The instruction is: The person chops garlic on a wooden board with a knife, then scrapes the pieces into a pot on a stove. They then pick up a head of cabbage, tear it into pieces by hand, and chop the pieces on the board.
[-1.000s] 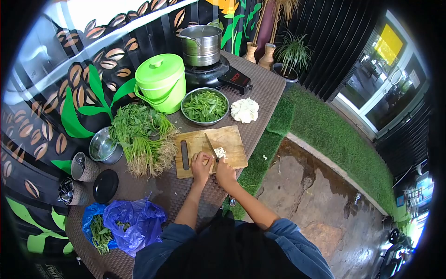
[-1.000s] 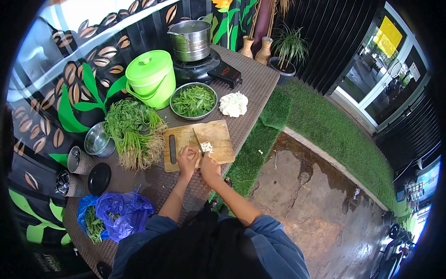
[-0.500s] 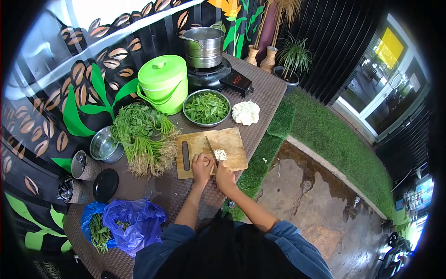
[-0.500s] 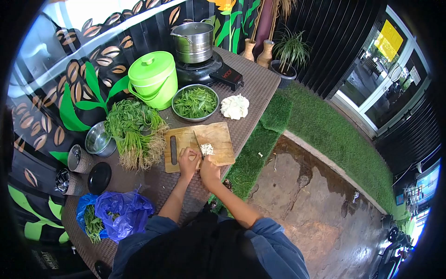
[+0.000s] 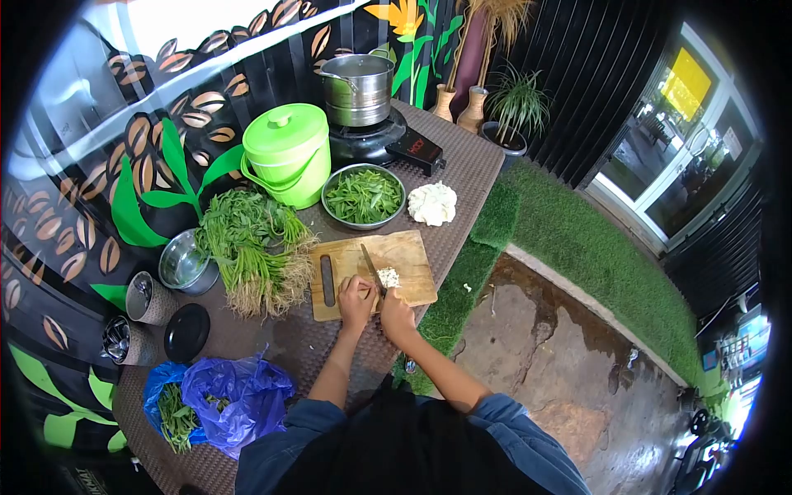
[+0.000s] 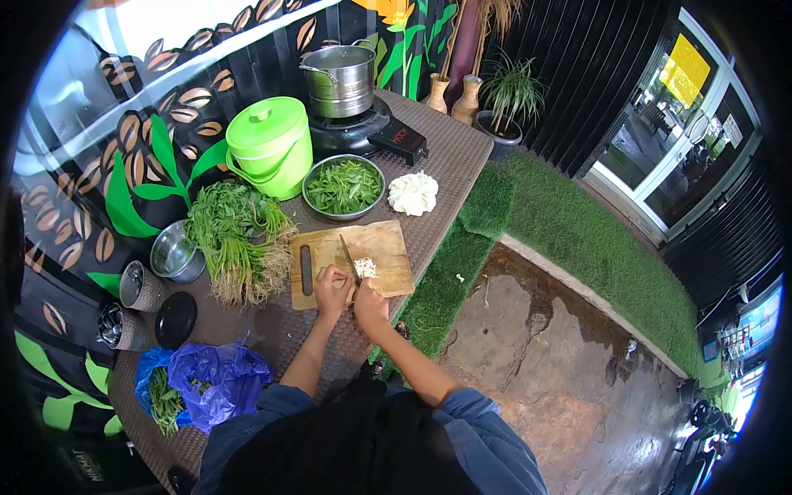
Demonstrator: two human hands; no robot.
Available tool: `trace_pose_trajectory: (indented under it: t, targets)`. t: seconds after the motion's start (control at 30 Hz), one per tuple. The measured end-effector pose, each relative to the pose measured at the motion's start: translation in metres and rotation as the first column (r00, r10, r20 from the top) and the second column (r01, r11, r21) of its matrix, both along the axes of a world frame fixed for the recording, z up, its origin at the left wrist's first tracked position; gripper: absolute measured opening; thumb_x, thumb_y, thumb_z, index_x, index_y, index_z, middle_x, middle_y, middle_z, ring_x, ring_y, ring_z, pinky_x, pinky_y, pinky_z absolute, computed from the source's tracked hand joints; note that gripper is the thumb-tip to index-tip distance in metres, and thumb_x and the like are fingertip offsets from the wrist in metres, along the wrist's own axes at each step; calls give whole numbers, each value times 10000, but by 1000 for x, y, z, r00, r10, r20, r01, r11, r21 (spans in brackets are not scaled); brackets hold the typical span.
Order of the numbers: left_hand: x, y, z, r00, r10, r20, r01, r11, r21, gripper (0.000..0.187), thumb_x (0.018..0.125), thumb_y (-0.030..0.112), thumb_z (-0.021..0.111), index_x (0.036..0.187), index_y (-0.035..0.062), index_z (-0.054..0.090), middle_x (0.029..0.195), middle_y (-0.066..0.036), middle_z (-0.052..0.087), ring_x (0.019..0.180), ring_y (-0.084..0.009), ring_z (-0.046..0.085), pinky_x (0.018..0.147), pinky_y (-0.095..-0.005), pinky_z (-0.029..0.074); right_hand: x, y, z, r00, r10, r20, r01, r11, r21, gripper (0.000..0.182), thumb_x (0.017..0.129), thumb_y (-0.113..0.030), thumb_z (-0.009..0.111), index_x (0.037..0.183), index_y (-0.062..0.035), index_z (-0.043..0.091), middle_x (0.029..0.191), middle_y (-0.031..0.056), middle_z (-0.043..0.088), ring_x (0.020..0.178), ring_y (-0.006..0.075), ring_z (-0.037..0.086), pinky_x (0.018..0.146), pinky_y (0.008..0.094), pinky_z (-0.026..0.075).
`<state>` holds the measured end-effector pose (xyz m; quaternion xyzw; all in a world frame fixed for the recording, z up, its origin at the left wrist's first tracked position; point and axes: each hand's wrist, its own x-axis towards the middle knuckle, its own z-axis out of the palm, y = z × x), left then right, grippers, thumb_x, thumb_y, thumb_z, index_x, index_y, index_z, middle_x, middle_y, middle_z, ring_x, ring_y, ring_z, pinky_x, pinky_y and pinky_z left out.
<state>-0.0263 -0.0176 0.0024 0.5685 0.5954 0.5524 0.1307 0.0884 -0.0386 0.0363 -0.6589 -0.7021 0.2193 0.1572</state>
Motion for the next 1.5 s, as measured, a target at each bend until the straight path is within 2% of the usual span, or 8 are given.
trace_pose_trajectory:
  t: [0.2, 0.37, 0.5, 0.67, 0.73, 1.07, 1.17, 1.5]
  targets:
    - [0, -1, 3, 1000, -3, 28, 4, 1000, -21, 182, 760, 28, 772, 816, 30, 598, 830, -102, 611, 799, -267, 676, 704, -383, 518, 1, -2, -7, 996, 47, 73, -57, 988, 143, 325, 967, -180, 502, 1165, 68, 432, 853, 309, 676, 838, 444, 701, 705, 505, 582]
    - [-2, 1, 2, 995, -7, 100, 13, 998, -64, 150, 773, 34, 764, 822, 35, 622, 836, -109, 644, 806, -271, 687, 705, -383, 523, 33, 14, 13, 977, 158, -142, -169, 983, -70, 328, 964, -231, 530, 1073, 77, 497, 875, 347, 644, 871, 503, 650, 761, 540, 530]
    - [5, 0, 14, 997, -74, -37, 68, 987, -145, 96, 812, 25, 728, 869, 17, 651, 889, -144, 701, 832, -280, 708, 708, -376, 536, 76, 27, 9, 946, 216, -242, -193, 975, 113, 341, 969, -258, 519, 1049, 73, 509, 863, 363, 621, 882, 512, 620, 785, 533, 486]
    - [11, 2, 26, 978, -192, -84, 182, 977, -112, 117, 838, -8, 679, 947, 29, 698, 924, -146, 718, 872, -304, 696, 745, -382, 538, 69, 15, 17, 997, -3, -77, 5, 1000, 17, 367, 996, -320, 479, 1040, 43, 509, 862, 320, 657, 852, 499, 653, 756, 551, 527]
    - [6, 8, 24, 979, -160, -126, 173, 980, 94, 168, 802, -44, 652, 947, 25, 700, 944, -142, 689, 930, -333, 636, 780, -413, 510, 50, 8, 14, 999, 32, -31, -33, 999, -34, 378, 1007, -341, 461, 1069, 29, 501, 852, 302, 671, 822, 491, 671, 746, 561, 542]
    - [-10, 17, 1, 984, -67, -168, 74, 997, 34, 224, 823, -19, 628, 1020, 6, 731, 981, -152, 697, 933, -337, 616, 824, -422, 502, 23, 21, 45, 959, 217, 183, -213, 976, -45, 284, 959, -210, 507, 1060, 55, 518, 935, 284, 695, 855, 410, 717, 743, 472, 590]
    - [-7, 10, 11, 998, -64, -20, 63, 997, -38, 209, 825, -5, 641, 1012, 3, 734, 934, -154, 700, 857, -324, 648, 778, -397, 522, 10, -5, 26, 996, 44, 73, -42, 999, -29, 286, 959, -193, 490, 1092, 59, 504, 900, 269, 701, 829, 404, 721, 721, 464, 596]
    - [-9, 8, 9, 999, -31, 21, 33, 997, -67, 179, 810, 32, 712, 984, -10, 727, 931, -156, 705, 870, -311, 675, 777, -376, 529, 22, 15, 29, 985, 152, 85, -145, 986, -77, 313, 971, -249, 493, 1081, 45, 481, 962, 295, 684, 845, 440, 707, 706, 493, 588]
